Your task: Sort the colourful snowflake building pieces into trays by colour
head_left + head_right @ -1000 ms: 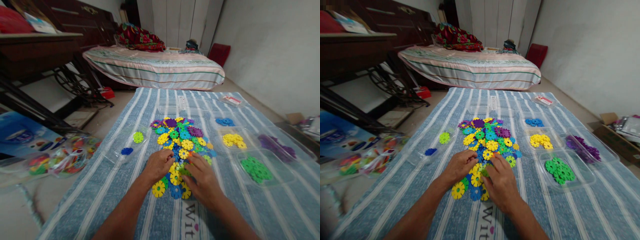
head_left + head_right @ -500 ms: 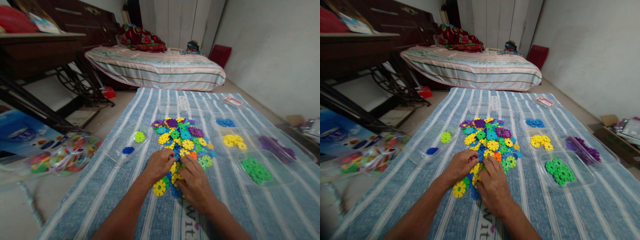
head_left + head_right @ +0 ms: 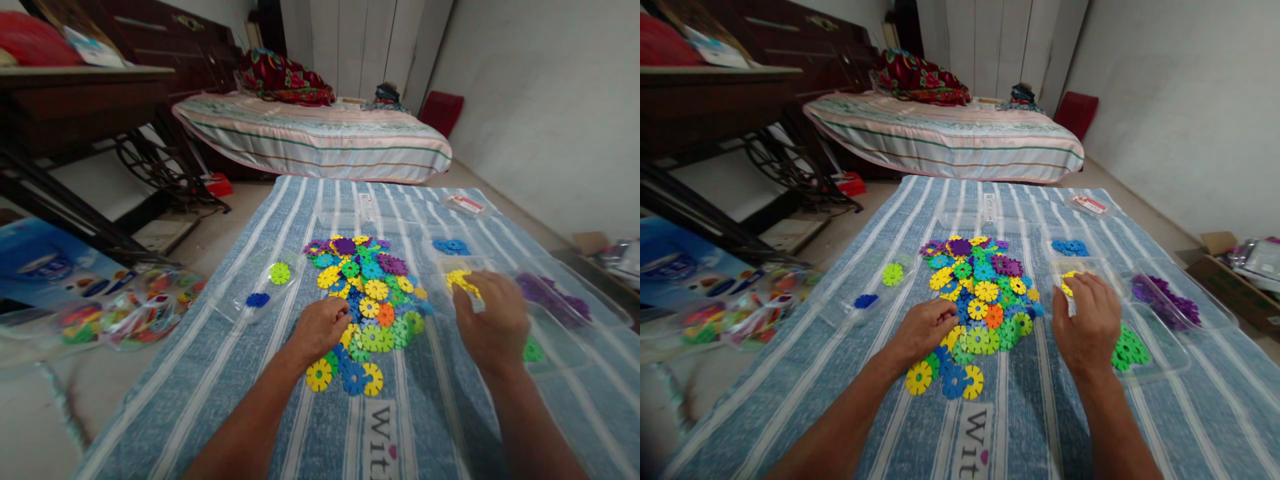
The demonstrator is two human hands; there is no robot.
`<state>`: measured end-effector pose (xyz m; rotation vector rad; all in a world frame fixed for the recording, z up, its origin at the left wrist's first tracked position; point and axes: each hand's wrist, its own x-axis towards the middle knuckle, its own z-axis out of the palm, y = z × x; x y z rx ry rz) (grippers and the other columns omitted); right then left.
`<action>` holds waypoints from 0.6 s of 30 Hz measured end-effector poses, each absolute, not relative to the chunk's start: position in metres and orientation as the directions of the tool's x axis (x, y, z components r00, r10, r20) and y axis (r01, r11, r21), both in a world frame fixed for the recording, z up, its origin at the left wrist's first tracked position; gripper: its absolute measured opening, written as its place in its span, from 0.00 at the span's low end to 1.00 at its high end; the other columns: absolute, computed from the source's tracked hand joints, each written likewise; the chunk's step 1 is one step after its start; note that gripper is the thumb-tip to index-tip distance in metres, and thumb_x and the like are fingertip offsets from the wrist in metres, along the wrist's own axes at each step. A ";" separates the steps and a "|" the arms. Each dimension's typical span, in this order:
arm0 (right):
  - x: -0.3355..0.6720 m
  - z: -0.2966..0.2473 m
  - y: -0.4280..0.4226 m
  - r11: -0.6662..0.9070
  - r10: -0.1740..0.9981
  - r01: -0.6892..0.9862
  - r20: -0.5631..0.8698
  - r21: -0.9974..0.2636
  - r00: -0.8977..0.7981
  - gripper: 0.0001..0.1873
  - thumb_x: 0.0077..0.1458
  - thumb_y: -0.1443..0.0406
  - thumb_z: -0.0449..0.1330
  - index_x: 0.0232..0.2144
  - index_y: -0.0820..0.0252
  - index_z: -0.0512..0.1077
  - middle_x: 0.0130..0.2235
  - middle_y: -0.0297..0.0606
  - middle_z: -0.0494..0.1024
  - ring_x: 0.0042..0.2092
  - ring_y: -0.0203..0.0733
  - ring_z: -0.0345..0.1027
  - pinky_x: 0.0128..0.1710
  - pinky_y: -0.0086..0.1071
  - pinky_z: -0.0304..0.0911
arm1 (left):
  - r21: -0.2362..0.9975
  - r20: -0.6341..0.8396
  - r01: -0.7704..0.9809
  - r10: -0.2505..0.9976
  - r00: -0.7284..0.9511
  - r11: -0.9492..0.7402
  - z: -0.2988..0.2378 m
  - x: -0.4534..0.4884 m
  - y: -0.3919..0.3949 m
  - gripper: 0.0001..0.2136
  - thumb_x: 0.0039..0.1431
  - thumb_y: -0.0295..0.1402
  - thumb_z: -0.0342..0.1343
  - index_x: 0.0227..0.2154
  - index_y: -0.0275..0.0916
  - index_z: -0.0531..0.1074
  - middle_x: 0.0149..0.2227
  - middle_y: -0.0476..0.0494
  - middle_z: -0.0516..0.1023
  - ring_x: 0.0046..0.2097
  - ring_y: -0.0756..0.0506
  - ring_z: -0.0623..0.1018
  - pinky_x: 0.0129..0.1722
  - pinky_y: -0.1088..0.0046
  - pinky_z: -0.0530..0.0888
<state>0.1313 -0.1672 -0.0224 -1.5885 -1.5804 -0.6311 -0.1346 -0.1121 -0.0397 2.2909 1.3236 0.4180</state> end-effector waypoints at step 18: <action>0.032 -0.064 -0.234 0.393 0.875 0.846 0.431 -0.360 -0.223 0.10 0.49 0.67 0.59 0.37 0.59 0.72 0.54 0.49 0.67 0.60 0.59 0.52 0.50 0.59 0.60 | 0.539 0.034 0.721 0.867 0.497 -0.435 -0.041 -0.134 -0.112 0.05 0.54 0.31 0.51 0.29 0.38 0.71 0.27 0.50 0.73 0.30 0.50 0.71 0.30 0.76 0.64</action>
